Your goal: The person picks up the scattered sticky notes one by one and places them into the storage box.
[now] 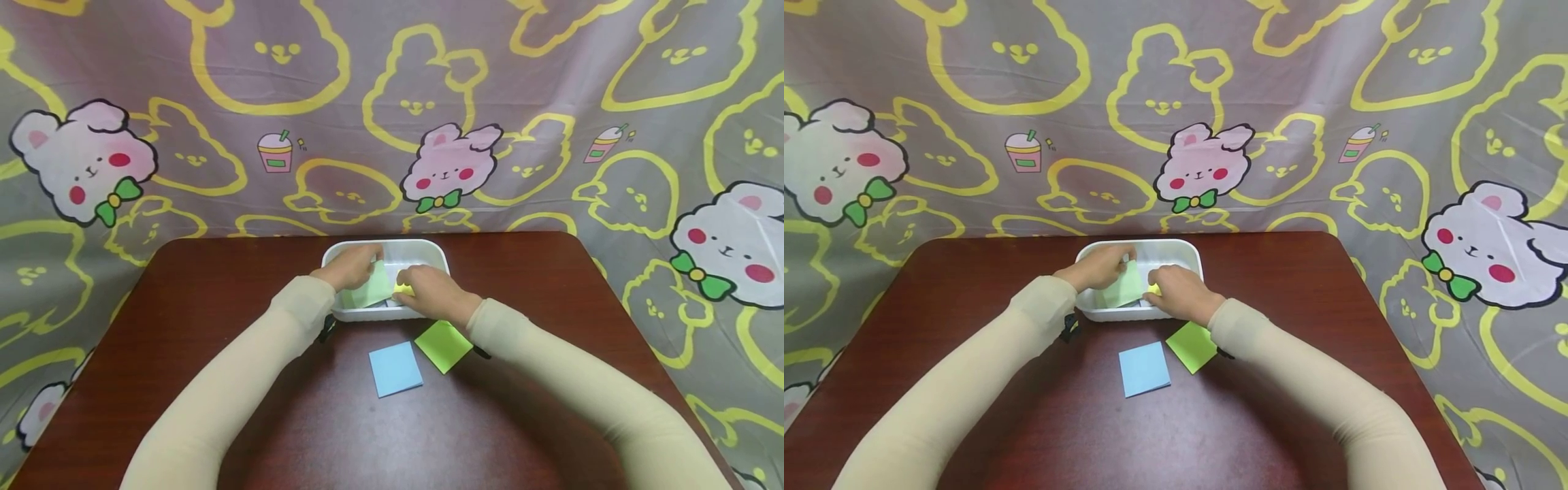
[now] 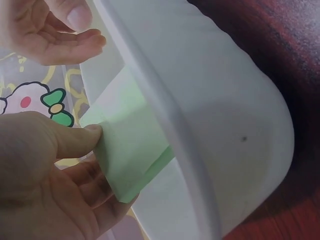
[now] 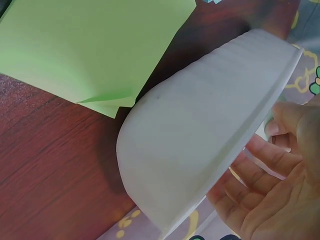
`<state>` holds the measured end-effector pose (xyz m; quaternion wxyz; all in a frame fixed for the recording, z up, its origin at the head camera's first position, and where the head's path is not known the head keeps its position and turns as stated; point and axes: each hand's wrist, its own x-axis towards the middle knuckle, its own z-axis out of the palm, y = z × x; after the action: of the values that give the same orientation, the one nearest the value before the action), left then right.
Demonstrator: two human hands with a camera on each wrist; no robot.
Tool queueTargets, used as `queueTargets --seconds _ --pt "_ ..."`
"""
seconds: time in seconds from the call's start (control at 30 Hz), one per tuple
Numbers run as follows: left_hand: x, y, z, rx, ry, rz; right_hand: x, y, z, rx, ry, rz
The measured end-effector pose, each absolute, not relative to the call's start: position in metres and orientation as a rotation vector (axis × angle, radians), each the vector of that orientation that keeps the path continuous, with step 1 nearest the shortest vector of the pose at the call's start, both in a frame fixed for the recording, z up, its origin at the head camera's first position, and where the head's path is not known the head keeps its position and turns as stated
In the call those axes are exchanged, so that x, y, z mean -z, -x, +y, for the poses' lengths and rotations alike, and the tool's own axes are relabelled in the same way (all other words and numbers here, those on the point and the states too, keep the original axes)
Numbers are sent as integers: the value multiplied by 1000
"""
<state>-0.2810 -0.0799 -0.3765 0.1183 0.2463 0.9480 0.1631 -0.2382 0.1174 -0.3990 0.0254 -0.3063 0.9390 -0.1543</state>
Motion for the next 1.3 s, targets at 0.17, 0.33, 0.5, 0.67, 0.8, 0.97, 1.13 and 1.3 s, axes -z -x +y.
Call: queueTargets --seconds 0.17,0.33,0.5,0.67,0.8,0.97,1.13,1.3 --pt "378 282 -81 -492 -701 2776 400 239 117 463 922 2906" --pt "382 283 -82 -520 -661 2780 400 240 116 464 917 2898" --pt "387 286 -84 -533 -667 2807 401 242 116 457 917 2908" --pt "391 287 -85 -542 -646 2804 402 242 116 454 898 2902" --pt "392 287 -84 -542 -622 2795 402 243 117 448 894 2900" --pt "394 289 -83 -551 -595 2787 403 245 118 424 890 2914" --pt "394 289 -83 -541 -571 2794 401 248 117 415 889 2915" --pt "394 288 -83 -542 -571 2772 400 247 117 416 889 2907"
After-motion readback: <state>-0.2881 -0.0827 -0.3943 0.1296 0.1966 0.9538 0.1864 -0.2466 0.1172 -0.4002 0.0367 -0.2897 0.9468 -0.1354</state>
